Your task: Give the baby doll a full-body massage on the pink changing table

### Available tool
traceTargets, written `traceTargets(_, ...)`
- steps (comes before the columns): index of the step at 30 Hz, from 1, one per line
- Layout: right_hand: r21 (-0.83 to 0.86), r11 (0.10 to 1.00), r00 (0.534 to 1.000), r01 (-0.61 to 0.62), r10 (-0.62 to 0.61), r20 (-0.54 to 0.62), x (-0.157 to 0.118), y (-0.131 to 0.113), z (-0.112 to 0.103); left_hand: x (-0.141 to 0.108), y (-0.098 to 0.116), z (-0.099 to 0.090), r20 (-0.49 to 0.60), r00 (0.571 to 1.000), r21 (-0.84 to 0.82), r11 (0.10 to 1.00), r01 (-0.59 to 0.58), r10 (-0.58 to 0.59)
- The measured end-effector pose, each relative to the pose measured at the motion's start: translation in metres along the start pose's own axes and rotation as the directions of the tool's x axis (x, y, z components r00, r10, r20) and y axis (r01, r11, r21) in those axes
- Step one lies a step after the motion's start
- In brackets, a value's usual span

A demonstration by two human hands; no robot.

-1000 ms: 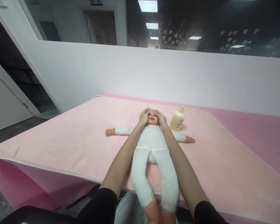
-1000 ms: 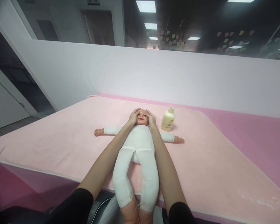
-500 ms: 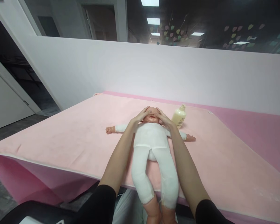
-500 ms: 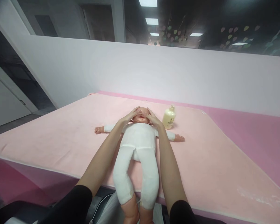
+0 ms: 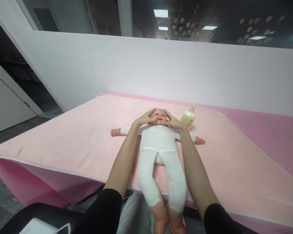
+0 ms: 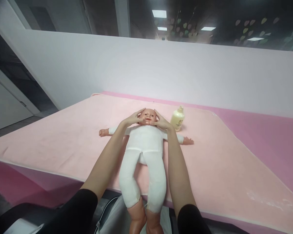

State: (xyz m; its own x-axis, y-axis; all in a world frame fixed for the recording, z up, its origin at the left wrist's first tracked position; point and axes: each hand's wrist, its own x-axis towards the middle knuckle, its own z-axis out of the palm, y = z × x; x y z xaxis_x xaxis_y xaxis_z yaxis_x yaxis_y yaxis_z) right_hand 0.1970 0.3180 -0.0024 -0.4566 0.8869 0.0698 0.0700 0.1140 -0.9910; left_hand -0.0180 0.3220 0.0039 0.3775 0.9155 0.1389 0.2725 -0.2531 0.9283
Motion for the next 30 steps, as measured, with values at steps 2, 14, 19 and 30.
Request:
traceTargets(2, 0.070, 0.997, 1.000, -0.021, 0.019, 0.024, -0.004, -0.003, 0.000, -0.002, 0.001, -0.001, 0.035, 0.999, -0.041, 0.999, 0.036, -0.035)
traceTargets(14, -0.014, 1.000, 1.000, -0.007, 0.007, -0.002, 0.000, -0.006, 0.003, 0.001, -0.005, 0.004, 0.042, 0.999, -0.058, 0.998, 0.012, -0.010)
traceTargets(19, 0.031, 0.999, 0.999, -0.021, 0.020, 0.041, -0.006, -0.007, 0.002, -0.004, -0.004, 0.006, 0.029, 0.999, -0.110, 0.994, 0.018, -0.015)
traceTargets(30, 0.052, 0.999, 1.000, -0.014, 0.013, 0.011, -0.006, -0.001, -0.006, -0.007, 0.002, -0.002, 0.124, 0.991, -0.130, 0.989, 0.075, -0.059)
